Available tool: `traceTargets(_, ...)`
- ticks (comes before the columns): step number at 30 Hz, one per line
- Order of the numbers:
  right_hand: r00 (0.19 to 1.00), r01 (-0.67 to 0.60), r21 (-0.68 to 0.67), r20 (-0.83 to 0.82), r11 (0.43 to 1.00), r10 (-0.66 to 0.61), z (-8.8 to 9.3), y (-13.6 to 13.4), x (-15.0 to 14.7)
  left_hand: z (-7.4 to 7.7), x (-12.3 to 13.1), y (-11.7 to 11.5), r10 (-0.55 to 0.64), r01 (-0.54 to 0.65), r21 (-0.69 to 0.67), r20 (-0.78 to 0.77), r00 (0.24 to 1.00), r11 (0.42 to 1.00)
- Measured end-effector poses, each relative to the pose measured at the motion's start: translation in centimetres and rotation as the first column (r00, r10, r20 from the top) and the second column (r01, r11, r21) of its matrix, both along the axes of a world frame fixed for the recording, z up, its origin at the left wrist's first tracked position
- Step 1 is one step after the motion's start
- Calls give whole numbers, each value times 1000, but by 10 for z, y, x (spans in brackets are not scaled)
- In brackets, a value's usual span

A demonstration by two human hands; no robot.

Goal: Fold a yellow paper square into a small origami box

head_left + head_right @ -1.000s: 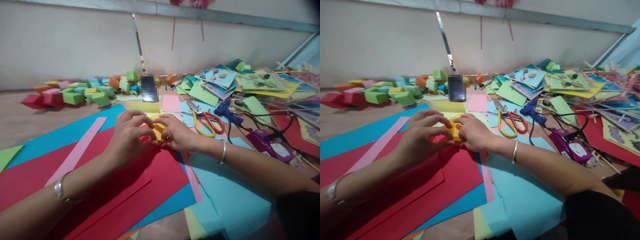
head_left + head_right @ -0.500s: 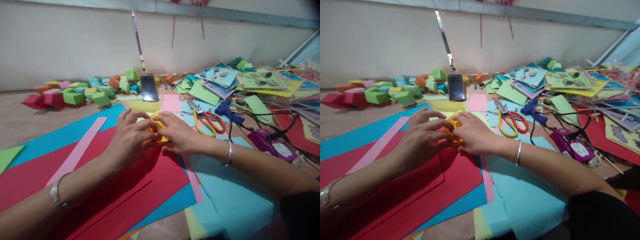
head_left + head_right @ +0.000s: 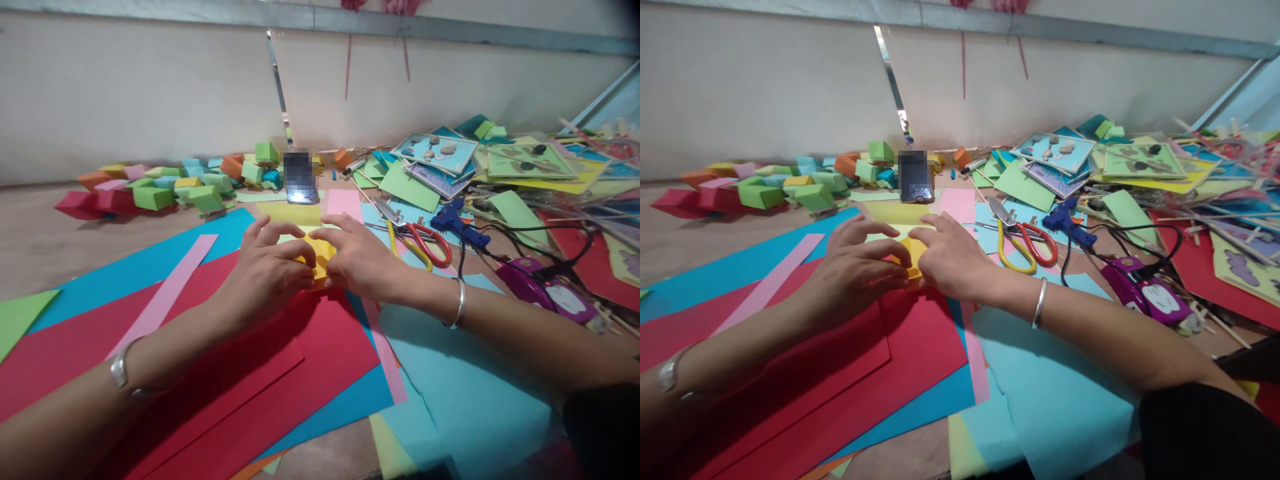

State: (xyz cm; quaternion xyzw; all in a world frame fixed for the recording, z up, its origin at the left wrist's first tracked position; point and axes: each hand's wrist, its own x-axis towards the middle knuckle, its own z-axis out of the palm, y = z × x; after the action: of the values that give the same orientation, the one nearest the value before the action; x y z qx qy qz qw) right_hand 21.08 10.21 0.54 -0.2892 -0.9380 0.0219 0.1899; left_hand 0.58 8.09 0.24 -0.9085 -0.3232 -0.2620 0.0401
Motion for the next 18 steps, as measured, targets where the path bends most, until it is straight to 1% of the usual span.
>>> traceTargets(4, 999, -52, -19, -10, 998, 52, 2, -1, 1, 2, -1, 0, 31, -31, -2, -57, 998, 1000)
traceTargets(6, 998, -54, -24, -20, 998, 53, 2, -1, 2, 2, -1, -1, 37, -37, -3, -88, 995, 999)
traceTargets(12, 999, -35, -68, 7, 997, 35, 2, -2, 0, -2, -2, 3, 10, -14, -47, -94, 995, 999)
traceTargets(15, 999, -43, -106, 20, 993, 45, 1, -3, -2, -1, -2, 3, -2, -8, -84, -112, 994, 996)
traceTargets(18, 999, -45, -115, -6, 992, 44, -1, -4, -4, 0, -2, 1, -11, -7, -119, -149, 989, 993)
